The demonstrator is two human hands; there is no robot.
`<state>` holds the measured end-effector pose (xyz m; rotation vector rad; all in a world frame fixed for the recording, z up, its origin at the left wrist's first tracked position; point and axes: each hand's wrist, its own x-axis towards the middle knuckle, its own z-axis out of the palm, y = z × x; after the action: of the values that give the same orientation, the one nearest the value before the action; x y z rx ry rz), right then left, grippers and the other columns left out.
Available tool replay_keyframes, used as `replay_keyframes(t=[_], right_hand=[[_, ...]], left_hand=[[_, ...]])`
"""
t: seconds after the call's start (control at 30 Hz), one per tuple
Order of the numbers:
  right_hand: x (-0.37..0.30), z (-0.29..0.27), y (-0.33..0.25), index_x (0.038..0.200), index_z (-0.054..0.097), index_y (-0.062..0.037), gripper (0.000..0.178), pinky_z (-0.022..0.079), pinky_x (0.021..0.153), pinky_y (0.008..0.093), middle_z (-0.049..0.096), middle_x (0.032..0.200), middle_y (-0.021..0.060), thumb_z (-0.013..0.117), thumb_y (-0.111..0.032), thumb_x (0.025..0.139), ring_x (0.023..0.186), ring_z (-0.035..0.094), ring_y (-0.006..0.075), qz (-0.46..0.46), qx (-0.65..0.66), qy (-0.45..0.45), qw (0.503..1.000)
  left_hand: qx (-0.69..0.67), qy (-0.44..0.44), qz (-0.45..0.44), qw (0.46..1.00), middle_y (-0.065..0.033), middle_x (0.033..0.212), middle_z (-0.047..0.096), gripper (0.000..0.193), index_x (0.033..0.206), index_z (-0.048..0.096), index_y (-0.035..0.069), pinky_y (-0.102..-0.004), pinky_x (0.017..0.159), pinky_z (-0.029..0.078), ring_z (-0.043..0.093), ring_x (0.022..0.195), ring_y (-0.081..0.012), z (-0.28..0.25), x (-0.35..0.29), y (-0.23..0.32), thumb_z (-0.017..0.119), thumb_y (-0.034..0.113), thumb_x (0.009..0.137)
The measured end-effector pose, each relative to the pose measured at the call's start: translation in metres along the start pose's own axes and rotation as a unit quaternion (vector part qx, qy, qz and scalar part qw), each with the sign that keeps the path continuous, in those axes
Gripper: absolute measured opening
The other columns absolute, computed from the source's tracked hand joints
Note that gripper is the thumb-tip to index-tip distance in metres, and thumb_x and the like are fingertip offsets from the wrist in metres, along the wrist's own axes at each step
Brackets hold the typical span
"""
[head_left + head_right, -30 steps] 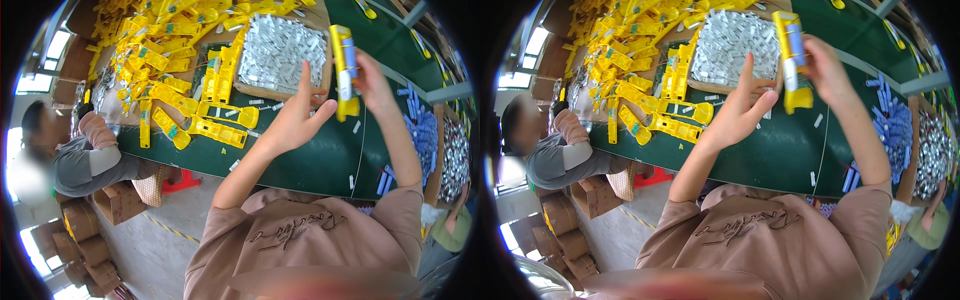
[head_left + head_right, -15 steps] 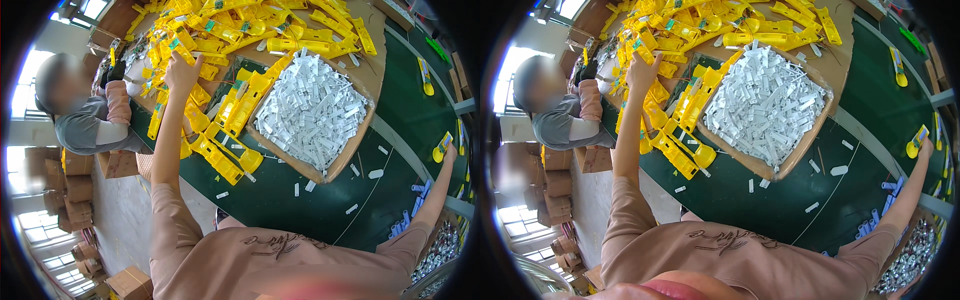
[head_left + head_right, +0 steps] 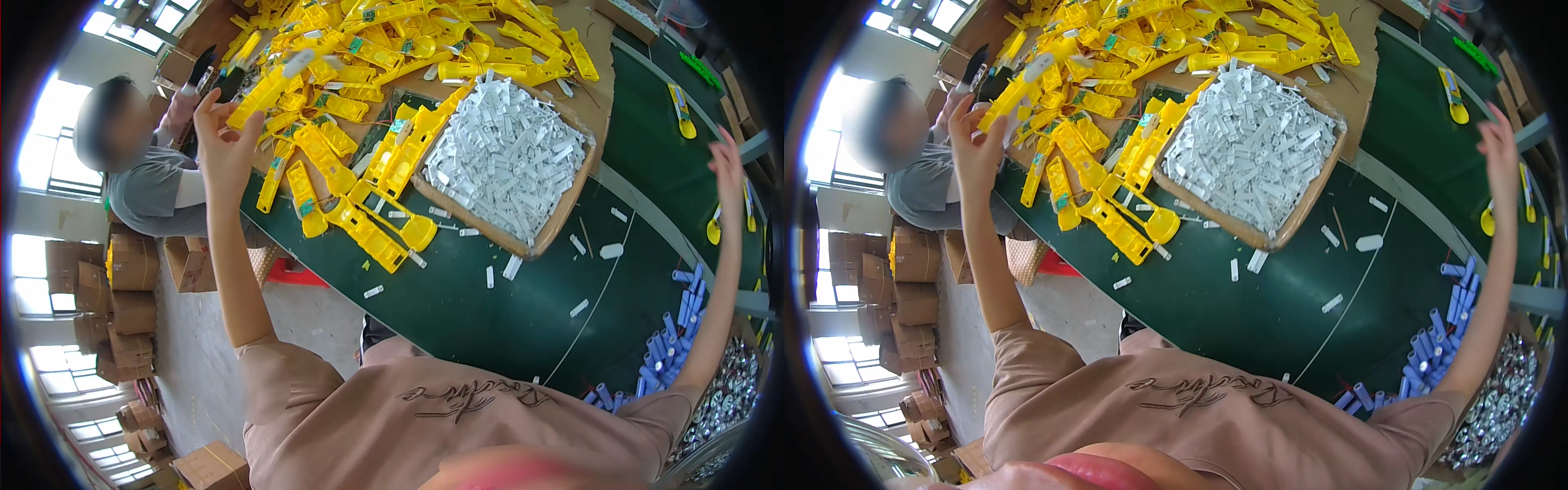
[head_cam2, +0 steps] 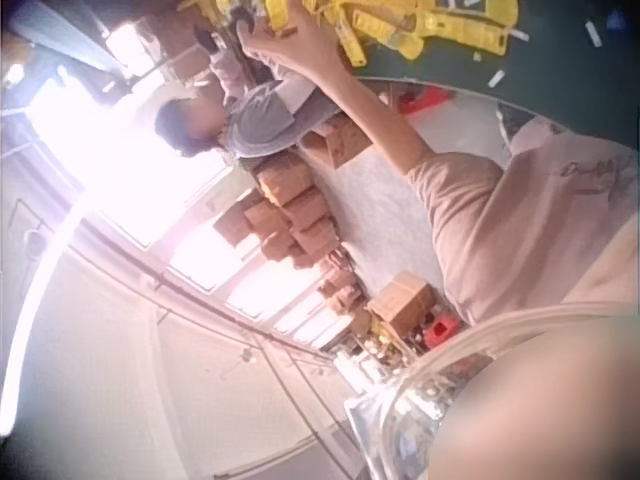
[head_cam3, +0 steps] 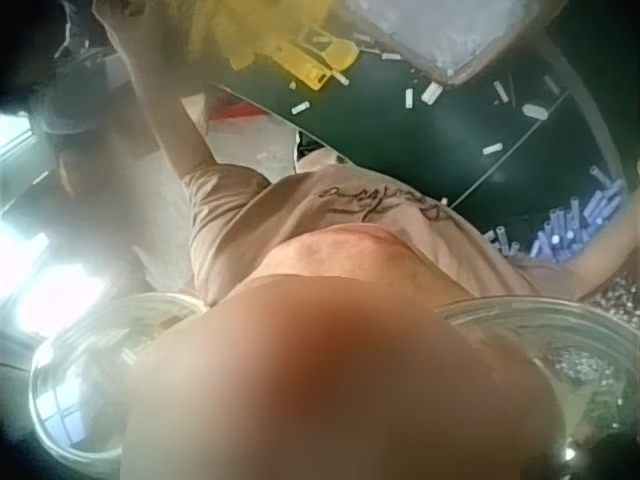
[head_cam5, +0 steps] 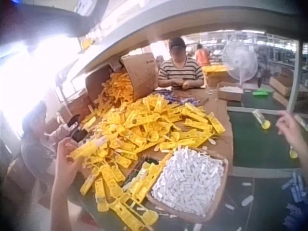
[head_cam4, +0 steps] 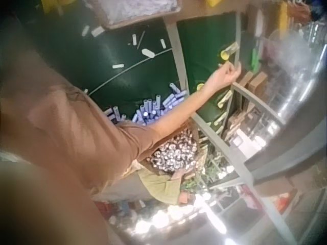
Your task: Manually assembling electronic components into yellow plastic housings by inserting batteries and internal parts.
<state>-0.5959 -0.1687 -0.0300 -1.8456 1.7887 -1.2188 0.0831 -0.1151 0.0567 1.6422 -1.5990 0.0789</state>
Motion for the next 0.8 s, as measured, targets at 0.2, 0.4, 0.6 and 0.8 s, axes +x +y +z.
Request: replay_keyframes(t=[0.2, 0.4, 0.6, 0.8], right_hand=[[-0.112, 0.157, -0.265, 0.126, 0.039, -0.0071, 0.058, 0.033, 0.095, 0.0325, 0.049, 0.117, 0.0108, 0.063, -0.021, 0.076, 0.109, 0.046, 0.0208, -0.275, 0.204, -0.257, 0.904], [-0.197, 0.215, -0.323, 0.121, 0.041, -0.0036, 0.062, 0.041, 0.082, 0.0280, 0.053, 0.103, 0.0100, 0.068, -0.031, 0.072, 0.092, 0.052, 0.0166, -0.172, 0.405, -0.406, 0.801], [-0.240, 0.215, -0.348, 0.113, 0.045, -0.0009, 0.055, 0.042, 0.065, 0.0210, 0.056, 0.090, 0.0039, 0.070, -0.028, 0.071, 0.075, 0.052, 0.0078, -0.113, 0.424, -0.314, 0.842], [-0.258, 0.215, -0.324, 0.110, 0.049, -0.0020, 0.048, 0.041, 0.079, 0.0245, 0.057, 0.093, 0.0058, 0.064, -0.030, 0.074, 0.088, 0.054, 0.0114, 0.001, 0.533, -0.446, 0.720]], left_hand=[[-0.313, -0.130, 0.081, 0.937, -0.0099, 0.104, 0.051, 0.065, 0.124, 0.035, 0.002, -0.0283, 0.085, 0.043, 0.052, 0.098, -0.0182, -0.055, -0.056, 0.065, 0.067, 0.020, 0.070], [-0.488, -0.150, 0.156, 0.845, -0.0132, 0.106, 0.052, 0.071, 0.125, 0.031, -0.004, -0.0297, 0.087, 0.042, 0.052, 0.099, -0.0196, -0.058, -0.100, 0.067, 0.065, 0.029, 0.072], [-0.569, -0.221, 0.057, 0.790, -0.0190, 0.110, 0.053, 0.077, 0.124, 0.031, -0.005, -0.0352, 0.085, 0.043, 0.053, 0.100, -0.0248, -0.027, -0.163, 0.071, 0.065, 0.043, 0.073], [-0.664, -0.186, 0.081, 0.720, -0.0211, 0.111, 0.050, 0.068, 0.127, 0.028, -0.002, -0.0383, 0.088, 0.041, 0.053, 0.100, -0.0266, -0.034, -0.156, 0.072, 0.059, 0.036, 0.080]])
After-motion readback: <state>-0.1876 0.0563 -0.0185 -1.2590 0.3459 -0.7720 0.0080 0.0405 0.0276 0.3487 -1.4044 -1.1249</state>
